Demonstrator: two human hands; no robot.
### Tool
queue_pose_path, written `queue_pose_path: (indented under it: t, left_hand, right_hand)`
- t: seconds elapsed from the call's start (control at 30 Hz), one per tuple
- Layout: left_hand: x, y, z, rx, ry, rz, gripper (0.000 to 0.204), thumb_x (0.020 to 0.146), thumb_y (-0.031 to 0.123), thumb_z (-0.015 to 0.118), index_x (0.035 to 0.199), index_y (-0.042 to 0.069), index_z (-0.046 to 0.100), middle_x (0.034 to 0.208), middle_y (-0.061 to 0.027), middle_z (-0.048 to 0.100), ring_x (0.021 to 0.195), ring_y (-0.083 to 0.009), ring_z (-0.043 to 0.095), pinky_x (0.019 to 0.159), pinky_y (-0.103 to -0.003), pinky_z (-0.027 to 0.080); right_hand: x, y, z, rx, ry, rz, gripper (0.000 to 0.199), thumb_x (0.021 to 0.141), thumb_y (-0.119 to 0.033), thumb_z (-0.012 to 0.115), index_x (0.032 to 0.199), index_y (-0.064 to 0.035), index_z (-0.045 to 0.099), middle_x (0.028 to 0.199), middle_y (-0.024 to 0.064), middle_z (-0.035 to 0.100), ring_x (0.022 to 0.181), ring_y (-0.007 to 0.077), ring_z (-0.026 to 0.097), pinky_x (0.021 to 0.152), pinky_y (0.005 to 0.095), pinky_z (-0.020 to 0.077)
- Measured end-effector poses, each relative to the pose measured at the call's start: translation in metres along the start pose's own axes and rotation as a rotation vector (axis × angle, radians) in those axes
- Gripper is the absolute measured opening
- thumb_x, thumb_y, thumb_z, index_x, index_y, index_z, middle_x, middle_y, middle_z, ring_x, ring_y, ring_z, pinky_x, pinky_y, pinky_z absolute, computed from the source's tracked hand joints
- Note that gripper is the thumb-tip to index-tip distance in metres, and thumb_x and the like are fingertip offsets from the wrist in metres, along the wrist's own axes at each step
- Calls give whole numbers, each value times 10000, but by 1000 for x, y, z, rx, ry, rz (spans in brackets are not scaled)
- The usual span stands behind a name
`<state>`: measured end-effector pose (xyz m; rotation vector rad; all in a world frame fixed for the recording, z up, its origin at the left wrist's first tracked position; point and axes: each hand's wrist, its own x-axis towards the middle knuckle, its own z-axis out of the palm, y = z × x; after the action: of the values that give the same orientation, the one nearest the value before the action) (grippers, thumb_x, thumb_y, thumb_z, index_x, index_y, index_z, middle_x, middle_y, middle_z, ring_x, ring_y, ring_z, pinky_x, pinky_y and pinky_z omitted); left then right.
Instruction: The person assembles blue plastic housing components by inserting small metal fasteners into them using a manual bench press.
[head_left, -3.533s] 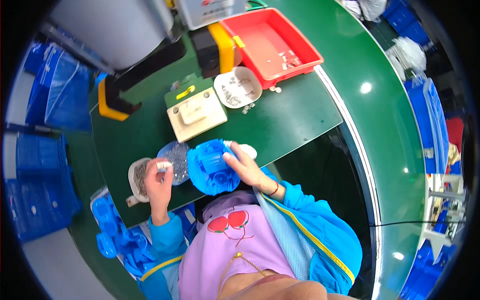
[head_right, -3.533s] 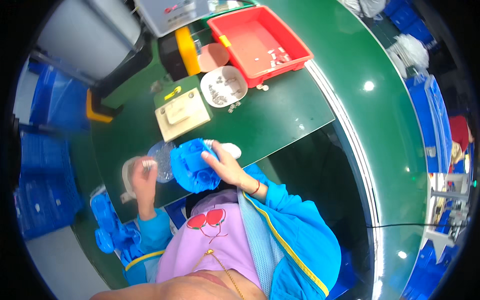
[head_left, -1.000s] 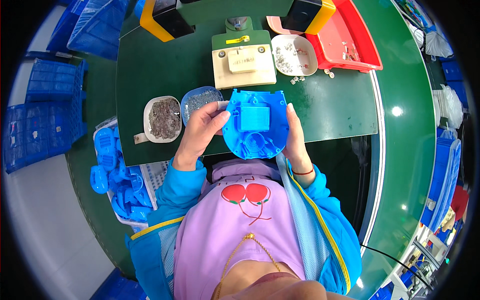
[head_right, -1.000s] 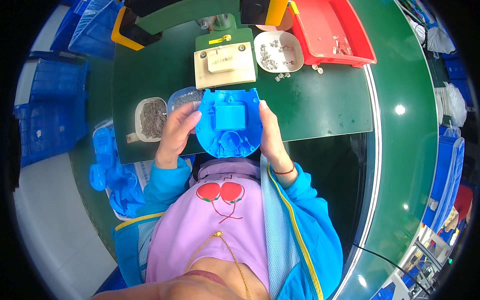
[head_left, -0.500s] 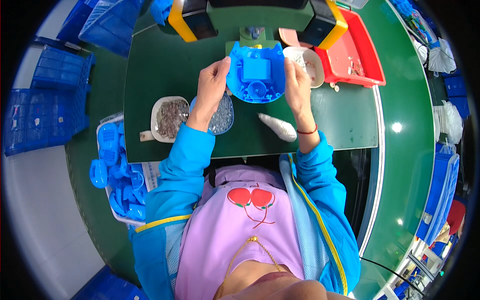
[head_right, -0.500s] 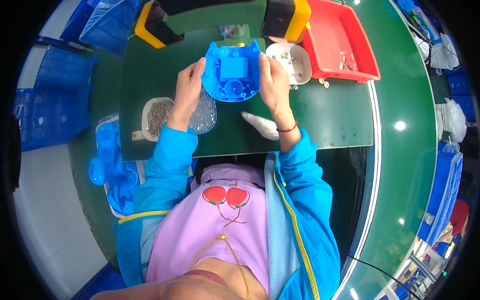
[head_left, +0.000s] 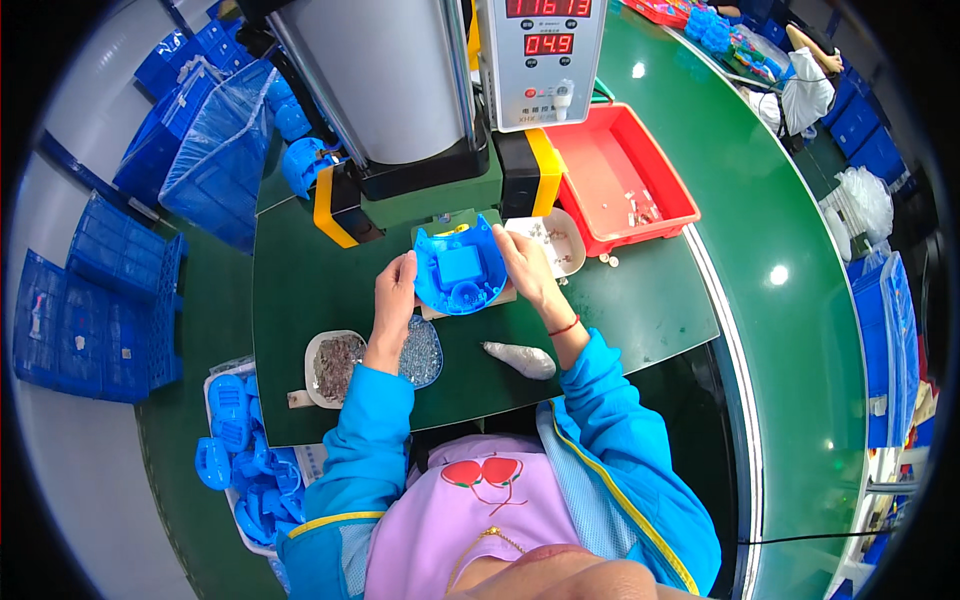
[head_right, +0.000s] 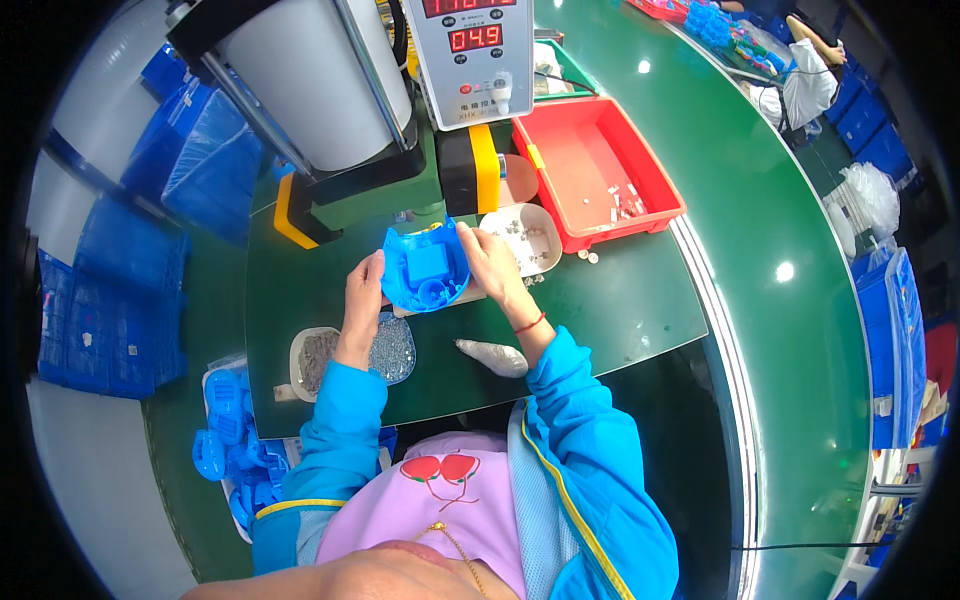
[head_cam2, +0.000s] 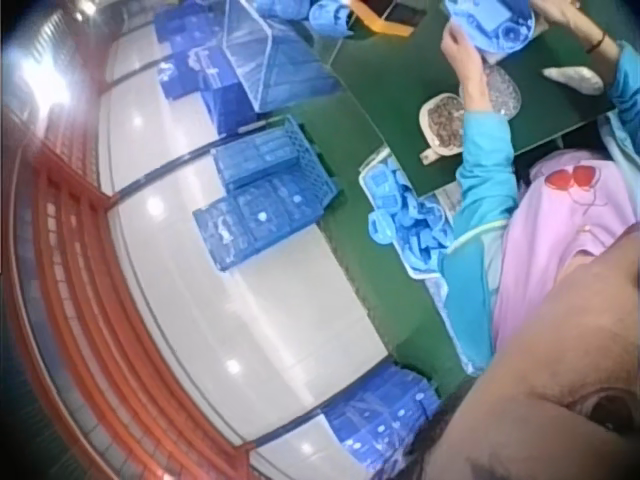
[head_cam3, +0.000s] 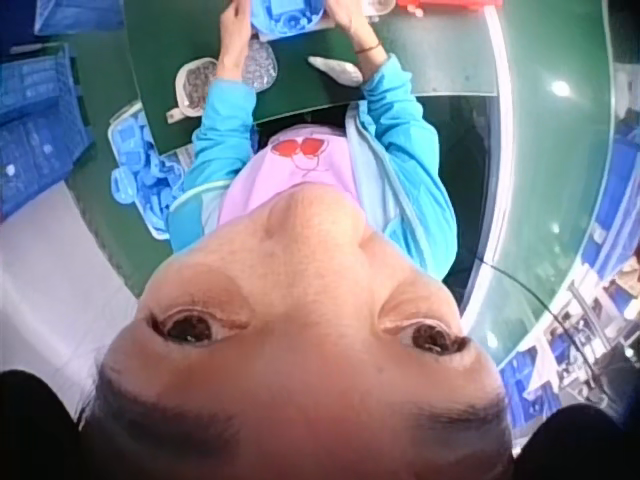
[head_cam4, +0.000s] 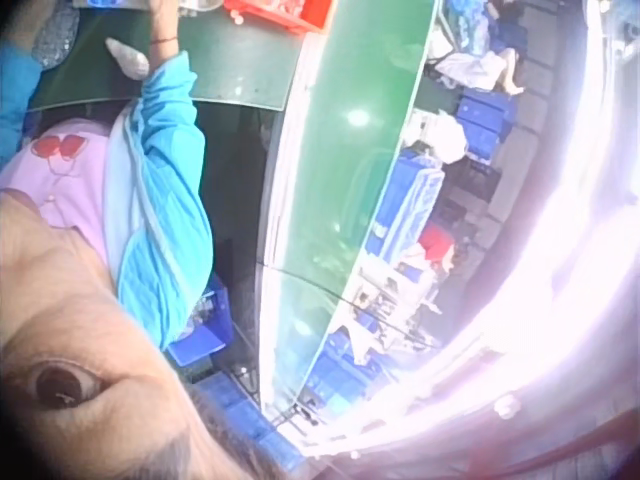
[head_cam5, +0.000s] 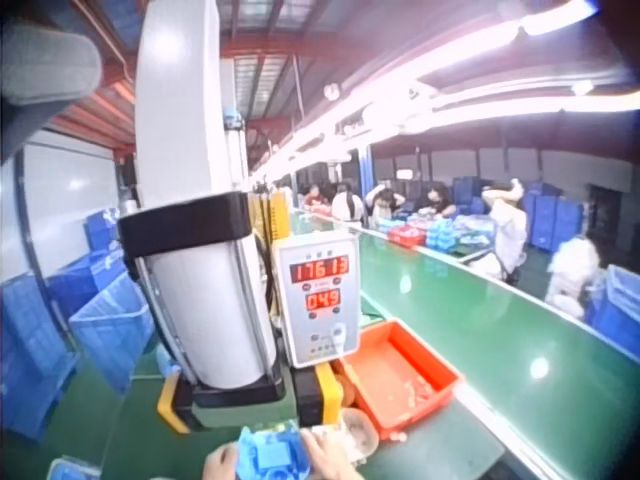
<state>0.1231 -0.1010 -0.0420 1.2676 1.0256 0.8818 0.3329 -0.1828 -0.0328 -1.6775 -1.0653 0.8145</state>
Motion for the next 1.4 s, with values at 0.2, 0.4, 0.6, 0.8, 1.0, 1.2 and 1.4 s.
queue_pose_path:
  t: [0.2, 0.4, 0.6, 0.8, 1.0, 1.2, 1.4]
  left_hand:
    - [-16, 61, -11, -219, 228, 644, 586, 1067, 480, 335, 1438, 35, 417, 1481, -139, 395, 1307, -247, 489, 1081, -450, 422]
    - [-20, 104, -4, 127, 335, 791, 527, 1035, 148, 535, 1502, 1, 340, 1366, -167, 572, 1220, -189, 559, 1027, -318, 452]
    - [-37, 102, 17, -232, 442, 787, 619, 926, -30, 651, 1471, -5, 361, 1313, -233, 599, 1143, -212, 617, 1003, -327, 489]
    - [-34, 103, 3, -230, 407, 687, 567, 899, -62, 665, 1404, -21, 412, 1276, -252, 609, 1126, -229, 627, 985, -339, 507]
    - [-27, 107, 5, -255, 379, 697, 432, 893, -97, 622, 1299, -87, 475, 1275, -227, 606, 1163, -255, 610, 998, -346, 485]
    - [-28, 105, -1, -193, 390, 688, 448, 891, -69, 656, 1306, -90, 490, 1250, -230, 635, 1143, -241, 628, 1000, -331, 484]
    - [-31, 103, -11, -157, 332, 669, 467, 933, 24, 636, 1352, -94, 466, 1309, -228, 592, 1196, -234, 590, 1024, -349, 468]
  right_hand:
    - [-16, -16, -37, 544, 524, -423, 409, 1059, -217, 412, 1377, 34, 474, 1303, 168, 567, 1128, 236, 611, 906, 349, 517]
    - [-16, -78, -28, 237, 488, -838, 501, 1014, -87, 508, 1478, 34, 364, 1468, 192, 449, 1365, 280, 445, 1113, 373, 372]
    - [-23, -67, -6, 506, 668, -782, 509, 885, 49, 684, 1353, 14, 489, 1382, 166, 531, 1251, 255, 567, 1071, 407, 474]
    - [-19, -64, -11, 543, 678, -741, 536, 842, 40, 741, 1323, 29, 505, 1298, 163, 590, 1210, 251, 594, 1071, 384, 467]
    - [-15, -67, -18, 590, 651, -723, 513, 841, -8, 772, 1292, 45, 532, 1254, 142, 602, 1157, 217, 602, 1033, 370, 479]
    - [-16, -63, -15, 511, 659, -721, 509, 857, -24, 762, 1307, 17, 526, 1250, 122, 595, 1143, 212, 613, 1029, 373, 479]
    - [-18, -64, -13, 460, 659, -766, 461, 915, -33, 691, 1337, 16, 512, 1275, 158, 590, 1171, 235, 604, 1037, 376, 478]
